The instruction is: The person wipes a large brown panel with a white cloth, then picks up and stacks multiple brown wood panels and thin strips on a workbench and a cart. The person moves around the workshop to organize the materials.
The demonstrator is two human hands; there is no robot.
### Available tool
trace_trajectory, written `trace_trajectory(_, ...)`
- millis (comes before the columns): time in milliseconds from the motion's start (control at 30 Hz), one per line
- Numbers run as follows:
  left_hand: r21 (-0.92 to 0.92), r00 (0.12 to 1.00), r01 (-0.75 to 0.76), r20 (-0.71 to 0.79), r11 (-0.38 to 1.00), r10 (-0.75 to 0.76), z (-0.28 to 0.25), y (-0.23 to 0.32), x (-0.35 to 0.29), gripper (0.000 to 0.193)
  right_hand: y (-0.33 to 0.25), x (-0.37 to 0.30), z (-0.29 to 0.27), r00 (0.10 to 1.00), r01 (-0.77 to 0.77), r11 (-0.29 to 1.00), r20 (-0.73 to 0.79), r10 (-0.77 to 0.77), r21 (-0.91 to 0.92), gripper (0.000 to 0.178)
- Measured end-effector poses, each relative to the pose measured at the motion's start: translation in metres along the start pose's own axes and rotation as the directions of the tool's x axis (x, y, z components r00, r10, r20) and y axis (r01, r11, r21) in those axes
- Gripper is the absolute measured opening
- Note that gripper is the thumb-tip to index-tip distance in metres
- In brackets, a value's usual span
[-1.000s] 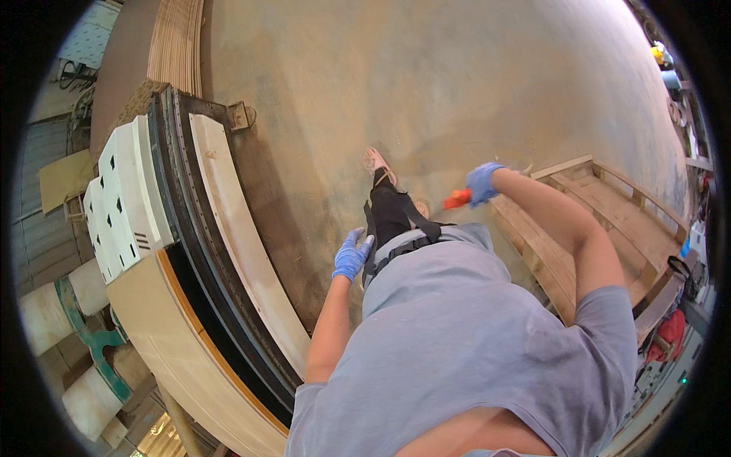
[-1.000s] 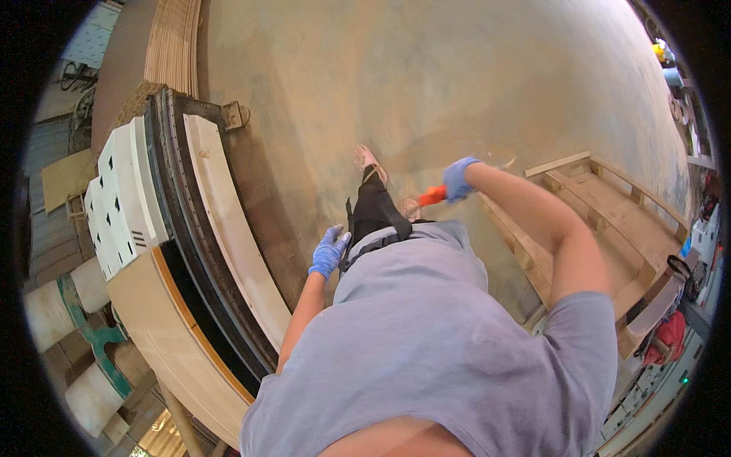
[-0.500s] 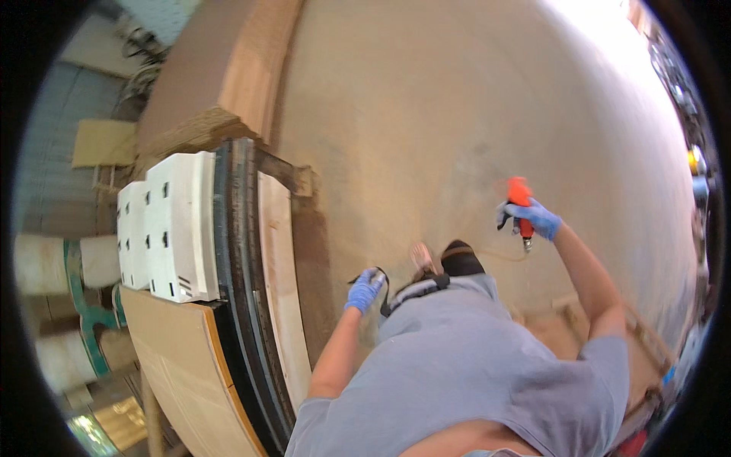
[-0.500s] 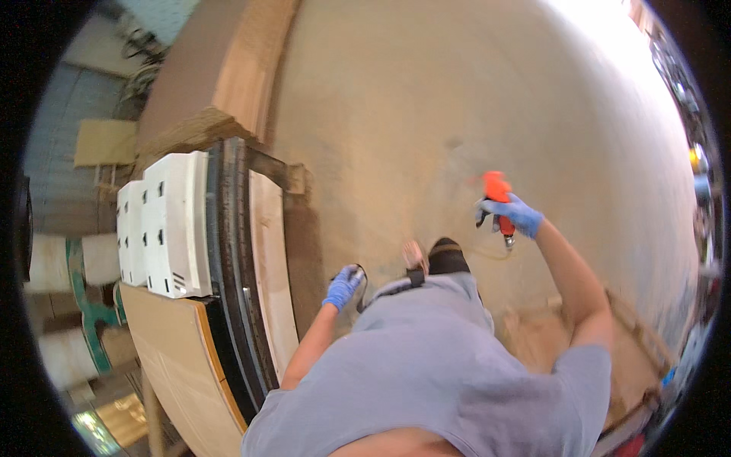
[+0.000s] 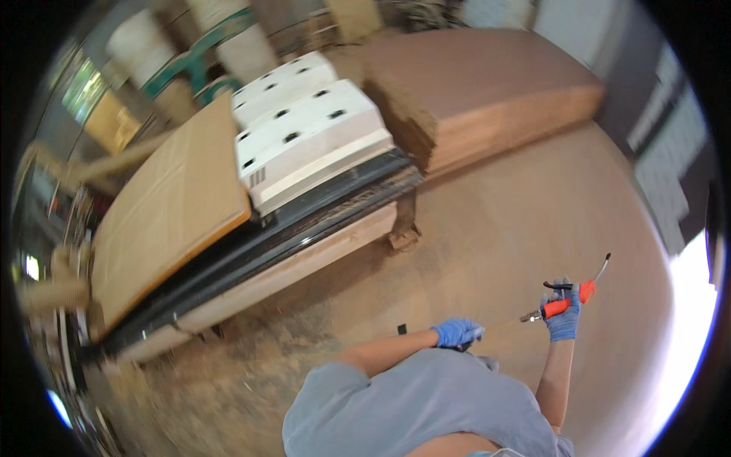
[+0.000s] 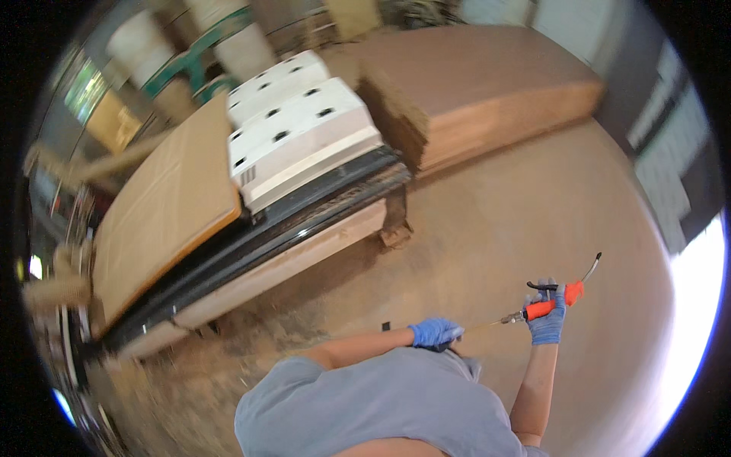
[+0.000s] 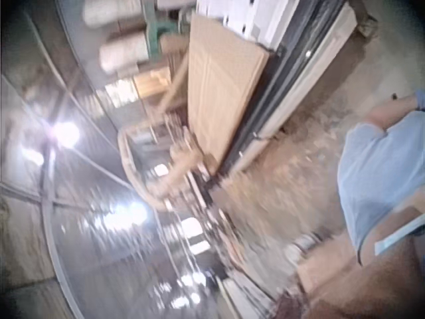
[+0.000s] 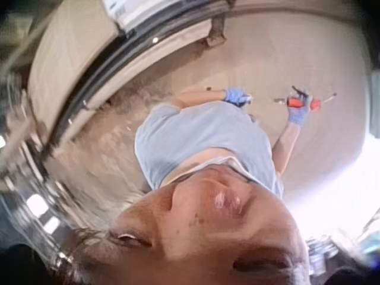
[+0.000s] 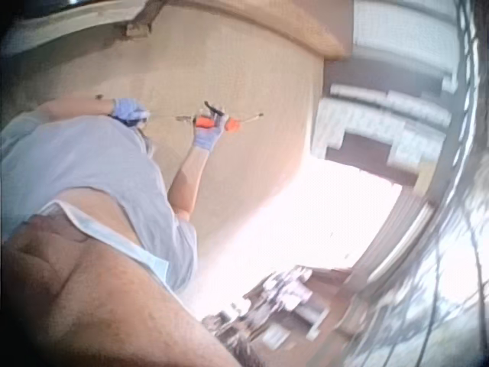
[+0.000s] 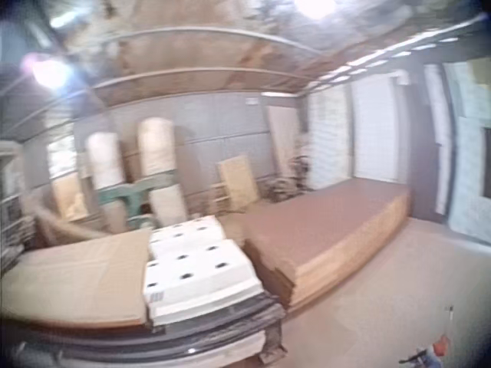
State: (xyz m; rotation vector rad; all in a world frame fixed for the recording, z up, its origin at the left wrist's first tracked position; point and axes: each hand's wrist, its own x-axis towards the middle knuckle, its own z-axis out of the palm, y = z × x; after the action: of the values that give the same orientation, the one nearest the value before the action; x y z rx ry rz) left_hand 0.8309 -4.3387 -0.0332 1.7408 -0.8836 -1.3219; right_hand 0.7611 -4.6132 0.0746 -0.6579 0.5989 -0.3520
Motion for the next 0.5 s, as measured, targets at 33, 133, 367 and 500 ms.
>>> trace_trajectory(33, -0.048, 0.987, -0.035, -0.159, 0.998, 0.027, -0.006, -0.002, -0.005, 0.041, 0.005, 0.038, 0.016, 0.993, -0.031, 0.998, 0.115, 0.038, -0.062, 0.032)
trace_trajectory(133, -0.184, 0.895, -0.085, -0.446, 0.979, -0.006, -0.032, 0.005, -0.039, 0.046, 0.045, 0.108, 0.103, 0.881, -0.079, 0.971, 0.441, 0.173, -0.224, 0.037)
trace_trajectory(367, -0.182, 0.508, -0.014, -0.848, 0.983, -0.15, -0.08, -0.063, -0.153, 0.039, 0.257, 0.117, 0.31, 0.429, -0.567, 0.755, 0.663, 0.613, -0.331, 0.037)
trace_trajectory(500, -0.158, 0.098, -0.371, -0.987, 0.915, -0.131, -0.121, -0.048, -0.244, 0.036, 0.427, 0.086, 0.34, 0.477, -0.459, 0.512, 0.284, 0.831, -0.726, 0.021)
